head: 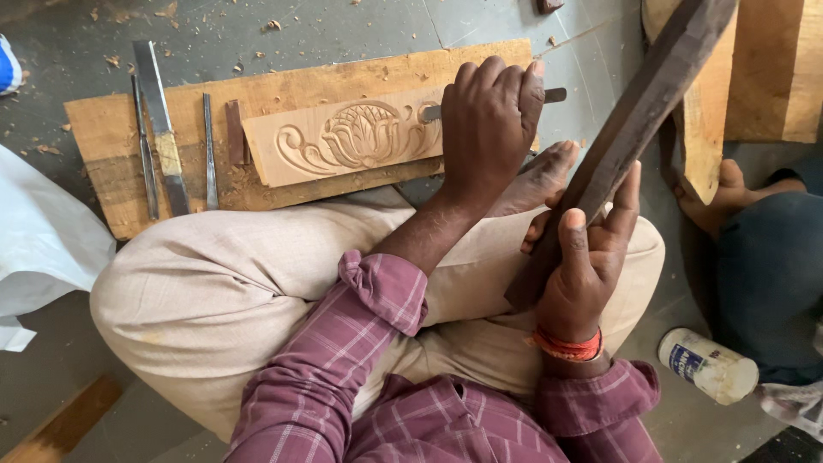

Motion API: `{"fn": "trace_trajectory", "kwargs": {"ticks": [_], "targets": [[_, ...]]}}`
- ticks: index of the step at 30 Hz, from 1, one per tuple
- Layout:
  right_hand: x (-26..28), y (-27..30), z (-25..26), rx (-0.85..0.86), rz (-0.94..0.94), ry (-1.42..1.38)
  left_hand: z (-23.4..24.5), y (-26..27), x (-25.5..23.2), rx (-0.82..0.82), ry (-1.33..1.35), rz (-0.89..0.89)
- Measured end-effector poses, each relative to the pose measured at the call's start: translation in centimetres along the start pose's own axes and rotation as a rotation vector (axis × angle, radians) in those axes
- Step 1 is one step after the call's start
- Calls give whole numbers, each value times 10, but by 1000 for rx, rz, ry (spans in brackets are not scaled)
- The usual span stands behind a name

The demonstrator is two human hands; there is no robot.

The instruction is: The person sits cross-legged on the floor and carves a floral design into a rectangular wooden block. They use a chisel held in the left hand and a wooden mallet in the right hand to strike the chisel, removing wood shavings to refine the pattern.

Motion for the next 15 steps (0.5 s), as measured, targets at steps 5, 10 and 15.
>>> {"fn": "trace_trajectory", "kwargs": {"ticks": [5, 10, 15], "targets": [[0, -1, 0, 110, -93, 122, -1, 1, 0, 2, -18, 17], [4, -2, -4, 4, 7, 55, 1, 1, 1, -49, -7, -4], [3, -5, -4, 74, -102, 70, 0, 2, -1, -9, -58, 11]]}}
Point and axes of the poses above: each hand's wrist, its own y-axis away from the middle knuckle, its own z-axis out of the back of the hand, x = y × z, the point moved 1 cm from there along -y, towards the middle knuckle, and after that the axes turned 11 degrees about -y, right-handed, at the moved point
